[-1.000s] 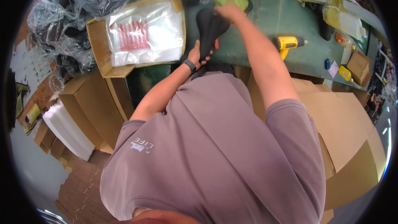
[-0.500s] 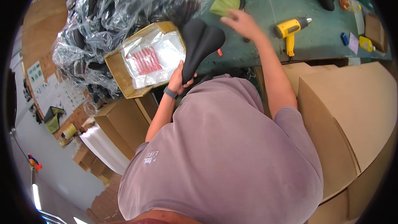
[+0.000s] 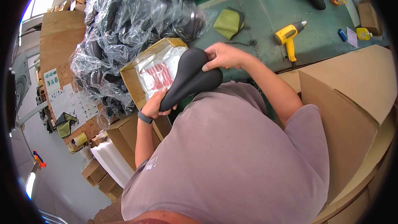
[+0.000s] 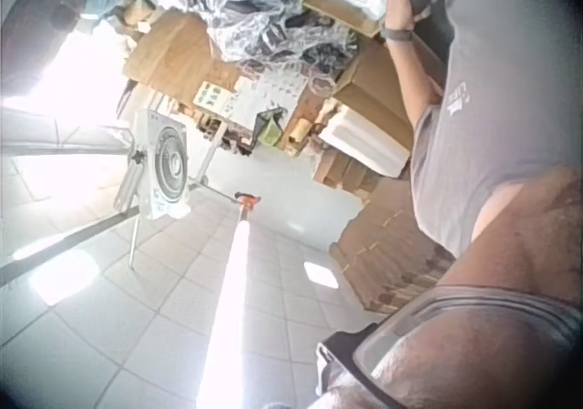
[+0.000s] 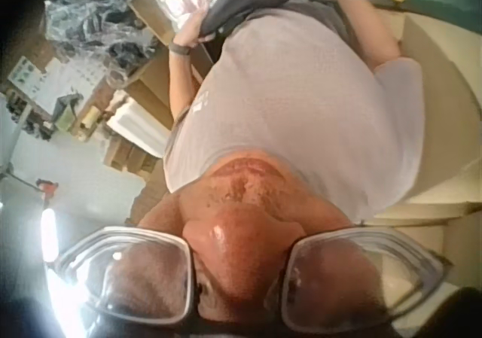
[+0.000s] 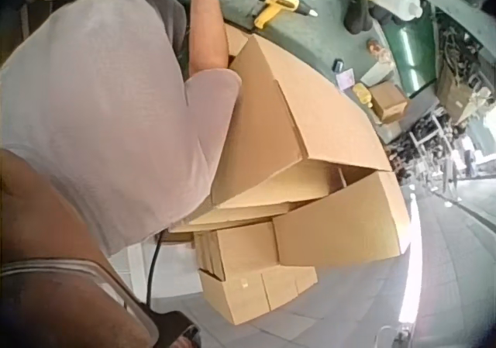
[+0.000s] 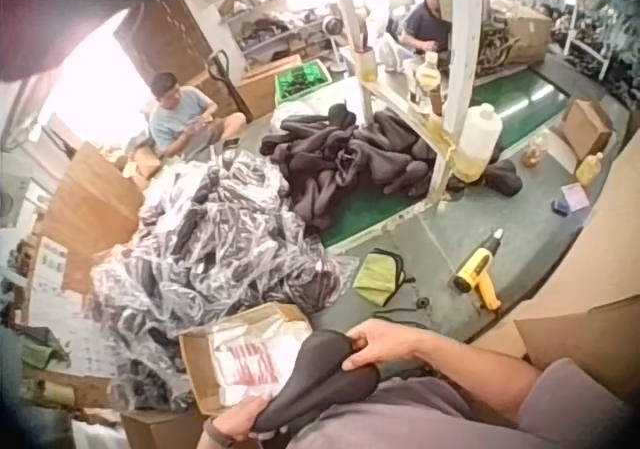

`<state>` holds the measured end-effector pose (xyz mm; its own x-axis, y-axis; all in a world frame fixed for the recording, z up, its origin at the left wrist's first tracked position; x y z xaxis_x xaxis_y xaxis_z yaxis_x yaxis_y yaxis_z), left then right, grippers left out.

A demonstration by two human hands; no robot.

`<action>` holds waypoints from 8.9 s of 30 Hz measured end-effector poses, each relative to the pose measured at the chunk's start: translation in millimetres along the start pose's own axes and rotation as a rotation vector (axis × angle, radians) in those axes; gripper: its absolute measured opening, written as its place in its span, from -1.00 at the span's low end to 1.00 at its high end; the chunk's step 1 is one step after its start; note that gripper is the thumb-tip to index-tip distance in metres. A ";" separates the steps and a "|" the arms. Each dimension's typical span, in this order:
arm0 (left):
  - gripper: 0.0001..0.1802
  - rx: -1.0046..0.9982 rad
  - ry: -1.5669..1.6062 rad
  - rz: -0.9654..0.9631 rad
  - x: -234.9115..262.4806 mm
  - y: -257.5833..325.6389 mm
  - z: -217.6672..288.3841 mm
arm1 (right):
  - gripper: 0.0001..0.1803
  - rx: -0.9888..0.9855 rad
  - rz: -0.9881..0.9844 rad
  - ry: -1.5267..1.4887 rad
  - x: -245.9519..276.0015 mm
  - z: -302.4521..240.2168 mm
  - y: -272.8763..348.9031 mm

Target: Inspecting, cleaning, and organizing bicycle seats at a factory workstation.

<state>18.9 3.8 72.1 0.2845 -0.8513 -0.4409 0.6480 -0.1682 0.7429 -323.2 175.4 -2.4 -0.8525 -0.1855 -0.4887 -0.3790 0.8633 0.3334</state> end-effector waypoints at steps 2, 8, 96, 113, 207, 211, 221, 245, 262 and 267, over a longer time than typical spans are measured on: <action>-0.35 0.026 -0.023 0.026 4.6 13.5 -6.7 | -0.55 0.107 0.055 -0.046 -27.5 16.7 -8.8; -0.31 0.127 0.085 -0.037 40.5 41.8 -42.7 | -0.61 -0.065 0.130 0.007 -72.8 27.4 -38.6; 0.17 -0.489 -0.662 0.671 149.9 150.1 -144.2 | -0.63 -0.083 0.147 0.332 -302.7 -33.3 -238.5; 0.25 -0.916 -0.258 0.694 177.8 109.4 -157.1 | -0.23 0.029 -0.100 0.279 -308.3 -22.6 -269.7; -0.41 -1.424 1.257 0.951 195.4 395.2 -472.3 | -0.70 0.768 -0.119 1.026 -722.9 -105.2 -621.9; -0.47 -1.478 1.272 0.982 223.2 449.7 -513.4 | -0.72 1.055 -0.129 1.082 -840.6 -156.7 -730.7; -0.48 -1.505 1.397 1.071 260.1 500.5 -583.0 | -0.73 1.060 -0.068 1.599 -995.5 -196.6 -883.2; -0.37 -1.619 1.108 0.747 312.8 467.9 -428.0 | 0.42 -0.149 -0.400 0.362 -673.6 98.1 -551.6; -0.42 -0.591 -0.013 0.164 189.7 176.1 -197.1 | -0.05 0.063 0.811 0.821 -394.1 103.7 -151.9; -0.30 -0.261 -0.281 -0.094 137.6 88.5 -152.3 | 0.03 -0.024 0.764 1.135 -339.8 121.8 -52.7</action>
<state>223.0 -52.5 0.5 0.0339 -0.9472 -0.3189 0.8303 -0.1510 0.5365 30.3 250.1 47.9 -0.6699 0.0396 0.7414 0.3190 0.9171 0.2392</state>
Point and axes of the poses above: each hand's wrist, its own y-axis away from the middle knuckle, its own x-axis out of the back of the hand, z = x × y, the point moved 1 cm from there along -y, towards the middle knuckle, and after that the axes turned 13 degrees about -z, right-handed, at the moved point
